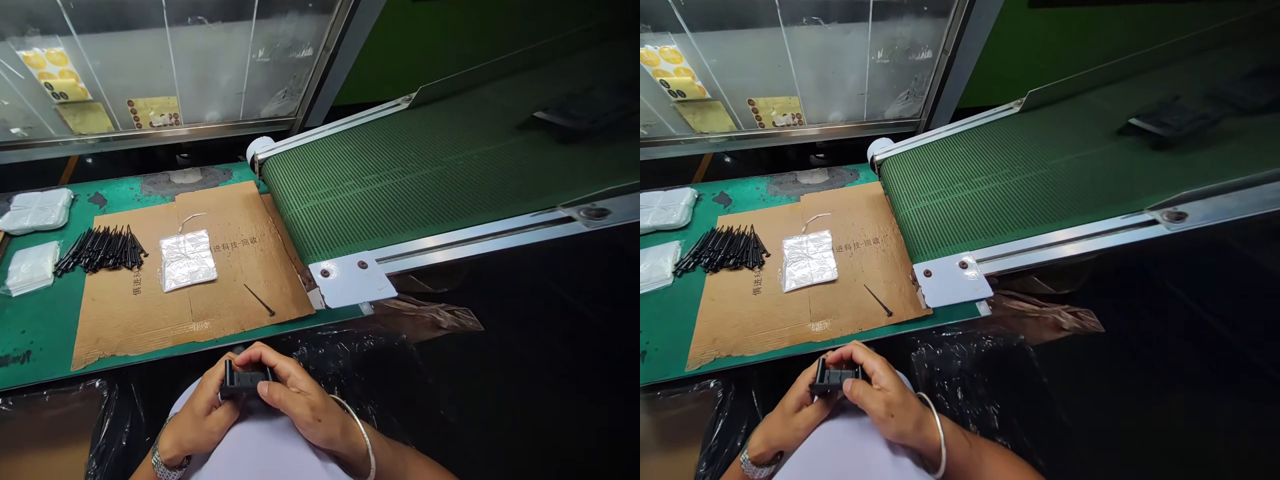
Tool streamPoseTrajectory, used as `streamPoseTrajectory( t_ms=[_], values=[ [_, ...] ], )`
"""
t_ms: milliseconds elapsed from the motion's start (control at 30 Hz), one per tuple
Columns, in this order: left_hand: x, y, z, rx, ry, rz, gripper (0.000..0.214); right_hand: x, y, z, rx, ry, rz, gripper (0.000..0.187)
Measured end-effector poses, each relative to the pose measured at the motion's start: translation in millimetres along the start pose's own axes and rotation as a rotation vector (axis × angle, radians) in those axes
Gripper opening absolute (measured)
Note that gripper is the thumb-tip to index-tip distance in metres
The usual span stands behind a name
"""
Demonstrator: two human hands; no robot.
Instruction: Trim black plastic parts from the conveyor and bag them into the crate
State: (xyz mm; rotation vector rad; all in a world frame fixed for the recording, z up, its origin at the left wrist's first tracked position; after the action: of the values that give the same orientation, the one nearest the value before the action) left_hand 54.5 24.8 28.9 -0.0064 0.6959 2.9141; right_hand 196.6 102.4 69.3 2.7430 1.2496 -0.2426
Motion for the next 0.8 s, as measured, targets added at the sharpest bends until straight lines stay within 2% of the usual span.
streamPoseTrajectory(
  t_ms=[167,367,500,667,800],
  values=[
    [-1.7,0.8,0.5,-0.018,-0.045,-0.004,0.027,-2.1,1.4,6.0,-0.008,0.01,0.032,0.03],
    [-5.6,2.8,-2.3,-0.002,-0.098,0.029,0.032,-5.9,0.7,19.7,-0.174,-0.059,0.135,0.035],
    [-5.5,5.0,-5.1,0.031,-0.098,0.016,0.034,-7.1,-0.9,23.1,-0.259,-0.216,0.179,0.035],
    [-1.8,6.7,-10.9,0.078,-0.06,-0.006,0.038,-5.7,-0.1,21.1,-0.319,-0.48,0.135,0.04],
    [-0.3,7.0,-15.5,0.103,-0.026,-0.003,0.037,-5.7,0.8,17.6,-0.369,-0.545,0.164,0.038]
  ],
)
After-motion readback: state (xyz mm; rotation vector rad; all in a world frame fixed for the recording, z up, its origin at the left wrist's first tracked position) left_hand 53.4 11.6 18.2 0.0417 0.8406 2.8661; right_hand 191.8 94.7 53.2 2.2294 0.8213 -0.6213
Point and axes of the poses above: each hand's wrist, its own y-axis away from the middle knuckle, its own x-axis out of the back of the hand, z = x × y, the point moved 1 cm from there along -y, towards the middle knuckle, and after that the axes turned 12 degrees about x, right-handed, at the moved point
